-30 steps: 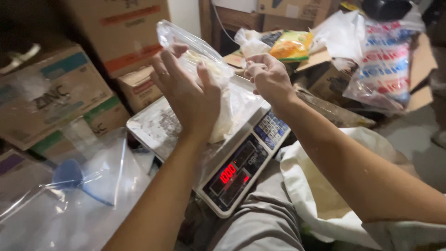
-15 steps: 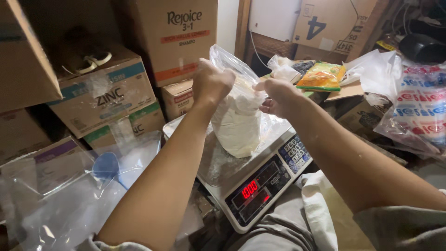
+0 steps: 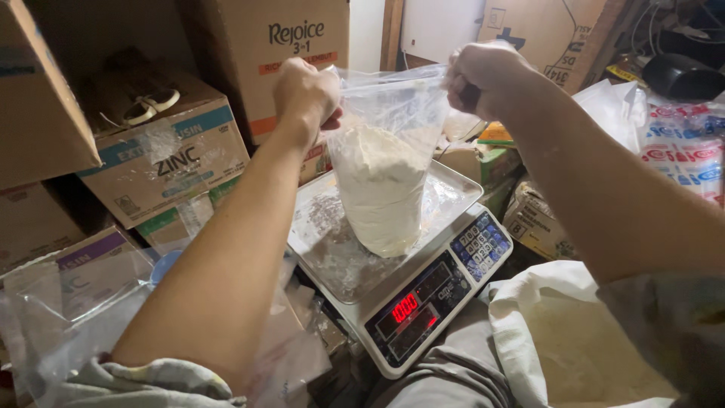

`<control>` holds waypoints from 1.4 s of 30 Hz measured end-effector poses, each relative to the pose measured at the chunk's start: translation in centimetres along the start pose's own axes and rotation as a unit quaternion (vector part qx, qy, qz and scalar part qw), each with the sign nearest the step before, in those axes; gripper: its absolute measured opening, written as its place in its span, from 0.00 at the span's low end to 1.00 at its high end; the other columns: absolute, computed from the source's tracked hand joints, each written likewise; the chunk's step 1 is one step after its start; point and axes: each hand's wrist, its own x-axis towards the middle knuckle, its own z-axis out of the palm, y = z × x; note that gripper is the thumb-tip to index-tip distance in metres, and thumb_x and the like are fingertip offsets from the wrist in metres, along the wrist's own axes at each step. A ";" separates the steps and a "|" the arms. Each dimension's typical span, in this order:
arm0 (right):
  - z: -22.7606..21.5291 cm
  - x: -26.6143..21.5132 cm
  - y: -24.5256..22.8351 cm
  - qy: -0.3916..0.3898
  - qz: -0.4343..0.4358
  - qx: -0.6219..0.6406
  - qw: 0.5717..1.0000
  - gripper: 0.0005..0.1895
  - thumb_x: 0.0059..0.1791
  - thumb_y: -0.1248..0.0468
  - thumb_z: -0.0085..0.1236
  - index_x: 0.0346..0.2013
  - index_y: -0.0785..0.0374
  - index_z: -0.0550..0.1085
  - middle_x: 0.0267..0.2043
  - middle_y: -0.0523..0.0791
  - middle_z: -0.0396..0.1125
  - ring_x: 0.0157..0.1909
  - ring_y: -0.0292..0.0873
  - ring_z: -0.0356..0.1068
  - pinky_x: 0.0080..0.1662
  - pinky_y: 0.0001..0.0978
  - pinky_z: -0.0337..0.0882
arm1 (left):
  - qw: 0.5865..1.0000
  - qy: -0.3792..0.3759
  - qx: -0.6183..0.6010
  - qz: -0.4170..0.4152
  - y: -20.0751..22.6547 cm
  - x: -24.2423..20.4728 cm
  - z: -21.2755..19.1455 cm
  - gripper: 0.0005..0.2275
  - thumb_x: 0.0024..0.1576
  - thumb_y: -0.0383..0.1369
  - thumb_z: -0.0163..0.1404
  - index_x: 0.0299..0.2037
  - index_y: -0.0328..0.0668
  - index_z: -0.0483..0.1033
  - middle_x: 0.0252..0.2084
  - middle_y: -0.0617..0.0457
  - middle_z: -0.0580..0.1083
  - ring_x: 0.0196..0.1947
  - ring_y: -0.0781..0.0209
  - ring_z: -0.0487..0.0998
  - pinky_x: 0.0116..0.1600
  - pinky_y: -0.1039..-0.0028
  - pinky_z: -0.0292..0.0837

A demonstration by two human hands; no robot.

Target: The person scoops flour from a large sack into a plastic bag placed on a digital scale, adjusts the amount to reach a target weight, and ties the bag closed. The process is repeated for multiple bags.

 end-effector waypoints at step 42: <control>-0.2 -3.4 9.0 -0.249 -0.142 -0.337 0.897 0.39 0.47 0.44 0.60 0.64 0.68 0.70 0.62 0.50 0.70 0.65 0.44 0.67 0.65 0.35 0.63 | 0.933 -0.182 -0.026 0.310 -10.4 3.1 2.5 0.38 0.49 0.60 0.58 0.56 0.29 0.72 0.52 0.36 0.76 0.53 0.52 0.80 0.58 0.65 0.76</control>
